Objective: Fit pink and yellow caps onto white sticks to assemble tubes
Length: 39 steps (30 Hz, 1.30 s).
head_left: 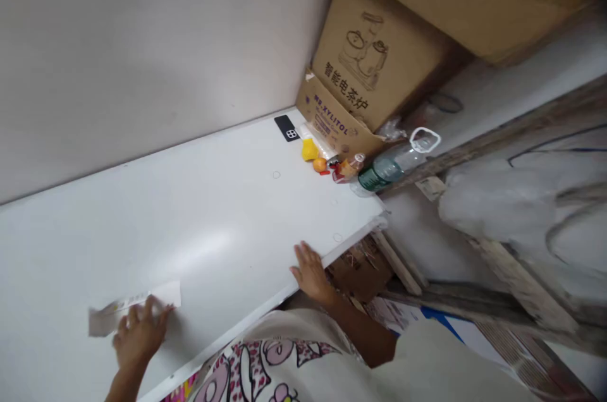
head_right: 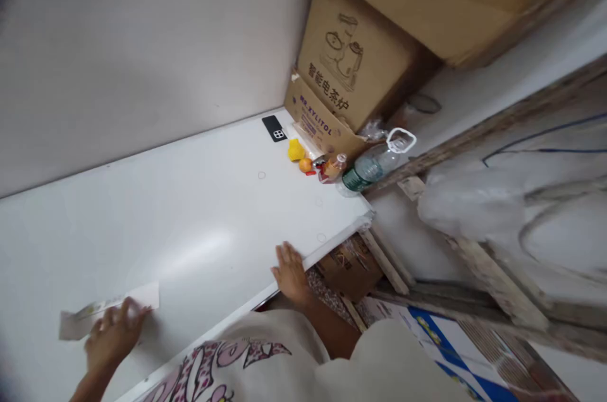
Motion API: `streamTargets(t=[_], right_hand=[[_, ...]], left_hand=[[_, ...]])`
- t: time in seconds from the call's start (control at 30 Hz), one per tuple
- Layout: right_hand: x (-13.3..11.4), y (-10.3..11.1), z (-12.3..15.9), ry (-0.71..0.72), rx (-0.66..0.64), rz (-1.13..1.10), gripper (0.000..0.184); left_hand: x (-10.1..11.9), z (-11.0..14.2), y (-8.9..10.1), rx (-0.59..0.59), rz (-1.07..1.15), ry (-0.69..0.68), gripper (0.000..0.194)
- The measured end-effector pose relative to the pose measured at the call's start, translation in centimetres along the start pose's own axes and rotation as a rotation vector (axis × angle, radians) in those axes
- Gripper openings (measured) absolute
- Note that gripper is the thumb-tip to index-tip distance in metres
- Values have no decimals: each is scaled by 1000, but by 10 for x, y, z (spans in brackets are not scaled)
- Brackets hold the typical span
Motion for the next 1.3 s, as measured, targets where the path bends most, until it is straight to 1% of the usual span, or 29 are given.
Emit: streamTargets(t=[0.03,0.07,0.13,0.2,0.27,0.33,0.4,0.43,0.5,0.67,0.77,0.83,0.9,0.97,1.03,1.07,1.1,1.17,1.23,1.3], right_hand=[[12,-3,12,-63,19,23,60],[18,-7,21,-111,33,42,61],[22,-16,30,-175,49,67,63],[21,-26,31,-212,55,80,64],[19,-32,28,-232,48,85,66],[20,-35,25,-246,35,86,67],[21,-34,24,-256,22,88,68],[22,-33,24,-259,15,89,69],[22,-31,24,-258,-5,92,69],[23,-25,24,-236,-56,118,71],[26,-20,27,-184,-85,152,75],[32,-17,29,-124,-99,182,76],[42,-13,32,-46,-111,218,76],[54,-11,34,45,-124,255,77],[66,-9,35,131,-140,294,78],[71,-8,34,169,-148,312,77],[74,-7,34,203,-155,330,77],[79,-5,32,260,-163,362,74],[81,-3,31,305,-165,387,73],[81,-1,29,334,-166,411,73]], left_hand=[[-6,-4,5,15,-34,41,62],[-9,-8,9,45,-55,31,63],[-5,-15,15,98,-69,-92,62],[10,-16,16,128,-56,-248,60],[31,-9,13,125,-19,-404,59],[52,5,8,91,25,-551,58],[66,23,2,45,58,-657,56],[69,31,-1,29,67,-684,55],[72,46,-5,13,74,-694,54],[66,73,-6,-2,54,-651,53],[66,89,-6,-13,45,-575,55],[71,105,-9,4,50,-488,55],[78,128,-13,39,71,-374,53],[88,160,-18,76,100,-236,53],[98,203,-24,102,125,-71,53],[104,227,-27,91,134,18,54],[110,253,-31,59,144,105,54],[123,308,-39,-44,164,263,53],[137,361,-49,-149,183,387,52],[149,411,-60,-218,197,495,49]])
Point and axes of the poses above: each hand's wrist, its own z-axis away from the middle knuckle, its own y-axis out of the back of the hand, x = y × z, the point moved 1 cm from there along -z, towards the middle knuckle, and after that the axes turned 9 degrees about x, right-handed, at the moved point
